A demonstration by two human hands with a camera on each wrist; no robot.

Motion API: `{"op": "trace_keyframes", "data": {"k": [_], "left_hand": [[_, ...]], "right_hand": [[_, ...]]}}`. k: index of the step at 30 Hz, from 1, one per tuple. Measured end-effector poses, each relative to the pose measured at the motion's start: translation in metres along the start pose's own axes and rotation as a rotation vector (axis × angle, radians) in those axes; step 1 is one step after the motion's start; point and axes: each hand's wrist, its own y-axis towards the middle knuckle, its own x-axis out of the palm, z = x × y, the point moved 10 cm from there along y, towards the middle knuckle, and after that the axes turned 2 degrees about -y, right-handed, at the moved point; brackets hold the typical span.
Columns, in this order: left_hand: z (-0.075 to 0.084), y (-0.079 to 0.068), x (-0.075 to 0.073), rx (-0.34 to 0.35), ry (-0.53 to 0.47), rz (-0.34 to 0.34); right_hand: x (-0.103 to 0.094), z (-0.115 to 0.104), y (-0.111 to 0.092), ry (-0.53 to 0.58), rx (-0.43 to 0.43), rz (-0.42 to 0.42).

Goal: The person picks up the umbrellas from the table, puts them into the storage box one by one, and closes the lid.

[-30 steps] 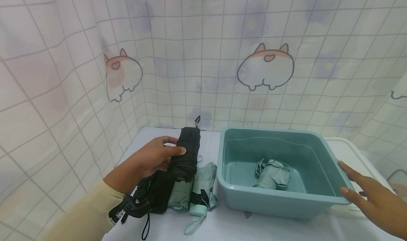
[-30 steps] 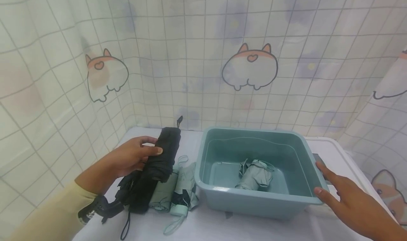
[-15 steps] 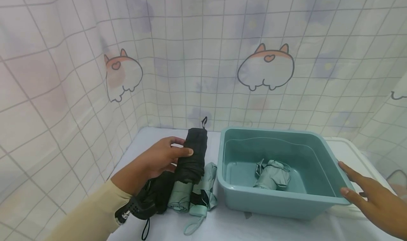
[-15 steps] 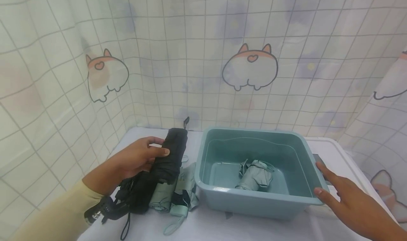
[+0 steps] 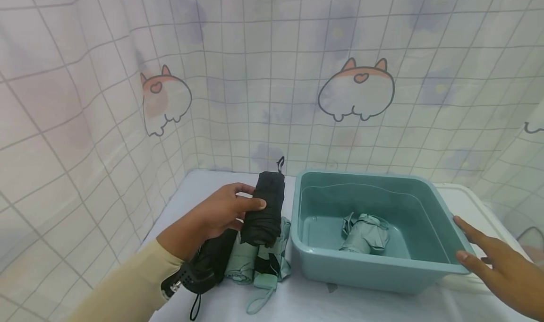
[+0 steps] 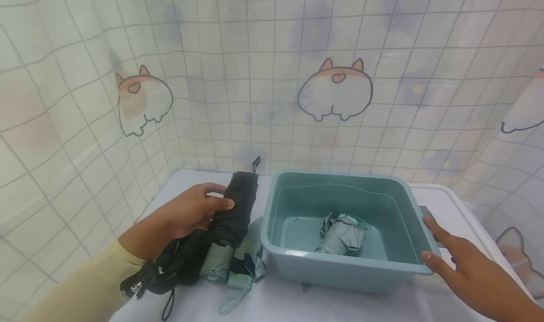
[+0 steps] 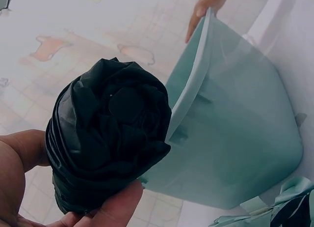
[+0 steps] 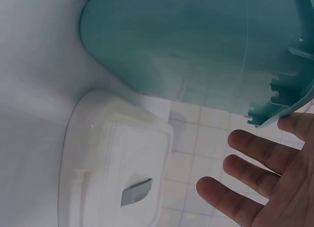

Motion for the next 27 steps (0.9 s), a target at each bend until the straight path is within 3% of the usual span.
{"op": "trace_keyframes", "data": {"k": [27], "left_hand": [[0.004, 0.004, 0.023, -0.002, -0.03, -0.022]], "right_hand": [[0.001, -0.002, 0.0, -0.008, 0.024, -0.011]]}}
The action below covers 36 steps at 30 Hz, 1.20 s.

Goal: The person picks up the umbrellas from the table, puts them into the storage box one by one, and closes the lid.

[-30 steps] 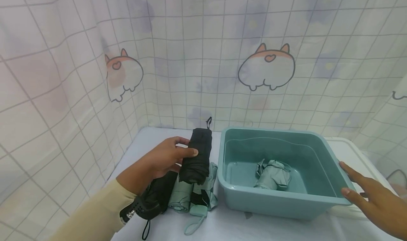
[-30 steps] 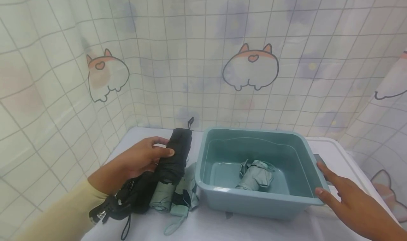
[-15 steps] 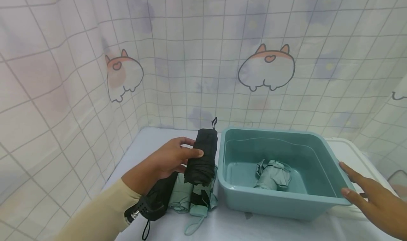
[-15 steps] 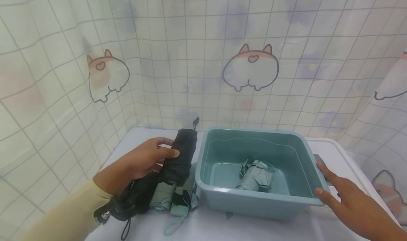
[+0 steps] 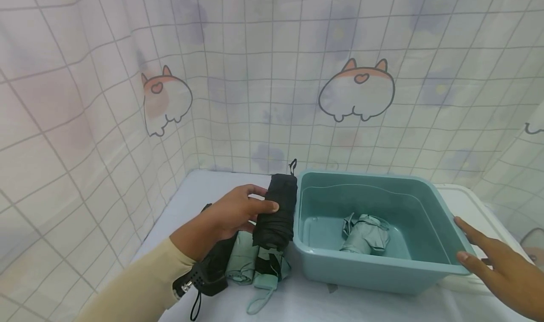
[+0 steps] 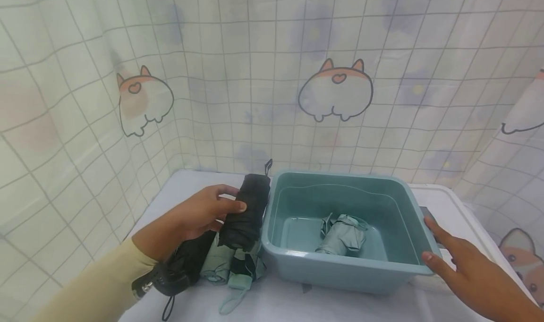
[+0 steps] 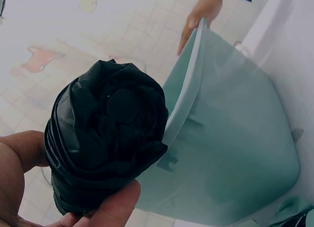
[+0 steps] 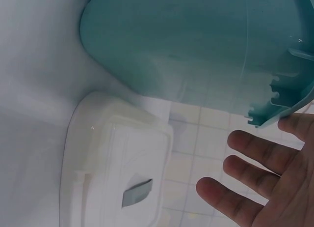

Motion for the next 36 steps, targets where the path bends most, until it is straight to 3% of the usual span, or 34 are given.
{"op": "trace_keyframes", "data": {"k": [13, 36], "left_hand": [[0.002, 0.003, 0.009, -0.013, -0.019, -0.016], [-0.001, 0.017, 0.017, -0.024, -0.009, -0.015]], "right_hand": [[-0.001, -0.003, 0.0, 0.013, -0.037, 0.011], [0.001, 0.0, 0.0, 0.02, -0.027, 0.008]]}}
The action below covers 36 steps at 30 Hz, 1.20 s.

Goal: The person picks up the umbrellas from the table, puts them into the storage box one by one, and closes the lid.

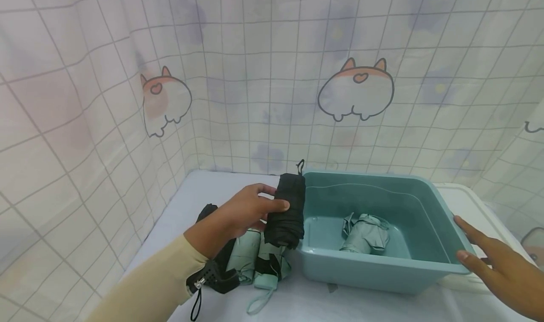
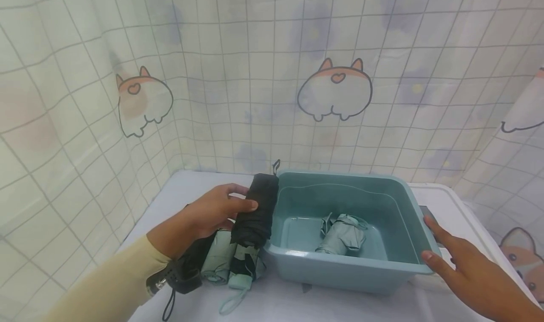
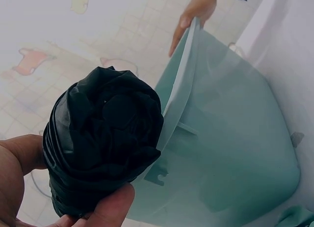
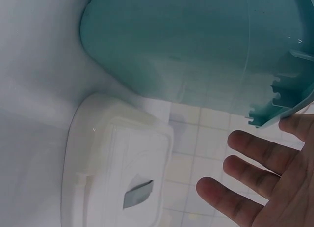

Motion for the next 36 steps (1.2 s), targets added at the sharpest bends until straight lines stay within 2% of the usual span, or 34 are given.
{"op": "trace_keyframes", "data": {"k": [7, 14, 23, 36], "left_hand": [[0.003, 0.0, 0.001, 0.003, -0.002, 0.01], [0.006, 0.003, 0.006, 0.013, -0.018, -0.013], [0.007, 0.008, 0.01, -0.006, 0.0, 0.01], [0.013, 0.012, 0.017, 0.01, 0.007, 0.021]], "right_hand": [[0.001, 0.0, -0.001, 0.001, -0.006, 0.007], [0.002, 0.004, 0.0, -0.008, 0.014, 0.006], [0.003, 0.002, 0.002, 0.0, 0.007, -0.001], [0.003, 0.003, 0.001, 0.001, 0.015, -0.004]]}}
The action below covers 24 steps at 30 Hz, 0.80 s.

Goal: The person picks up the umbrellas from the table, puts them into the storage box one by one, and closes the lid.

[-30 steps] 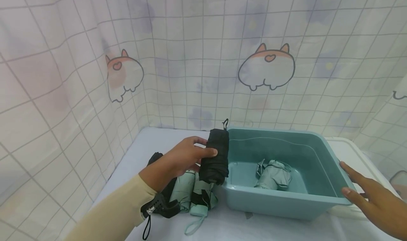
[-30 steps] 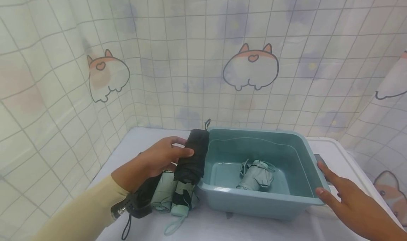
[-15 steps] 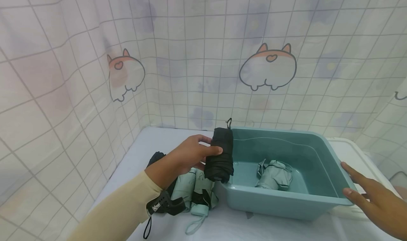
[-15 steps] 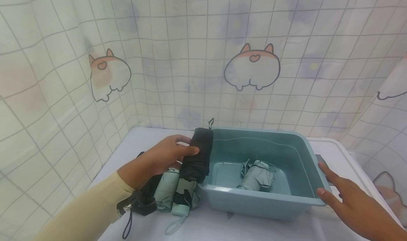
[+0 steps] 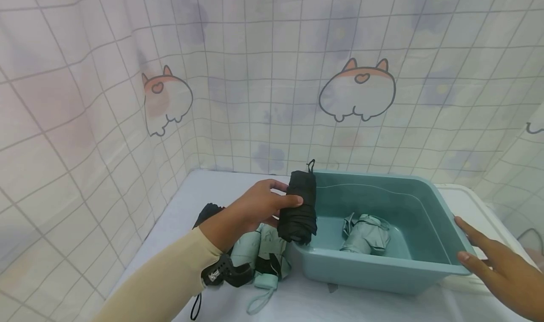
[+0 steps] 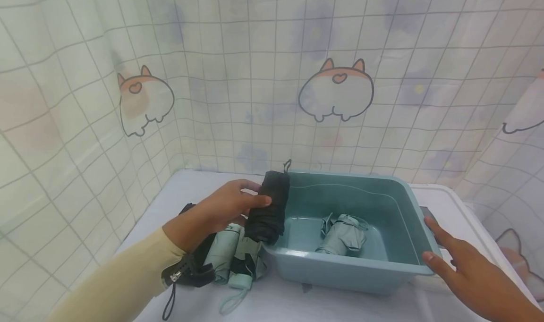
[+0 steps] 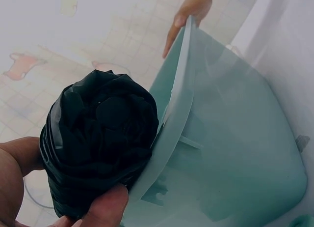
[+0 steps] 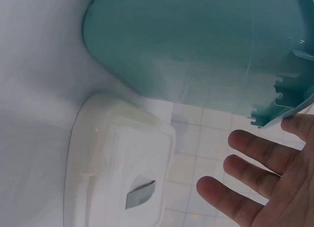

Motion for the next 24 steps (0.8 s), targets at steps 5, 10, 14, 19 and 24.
{"op": "trace_keyframes", "data": {"k": [5, 10, 14, 19, 24], "left_hand": [[0.0002, 0.0, 0.0005, 0.003, -0.007, 0.007], [0.0001, 0.0001, 0.0012, -0.007, -0.008, 0.022], [0.0, 0.0002, 0.0013, -0.013, 0.001, 0.033], [0.0004, 0.0, 0.0016, -0.013, 0.009, 0.039], [0.0014, -0.0003, 0.0029, -0.014, 0.013, 0.028]], "right_hand": [[0.0007, 0.0008, 0.0003, -0.003, -0.005, 0.005], [0.0023, 0.0025, 0.0014, -0.003, 0.004, -0.005], [0.0022, 0.0022, 0.0015, -0.005, 0.006, -0.004], [0.0024, 0.0023, 0.002, -0.008, 0.006, -0.003], [0.0029, 0.0028, 0.0024, -0.007, 0.001, -0.006]]}}
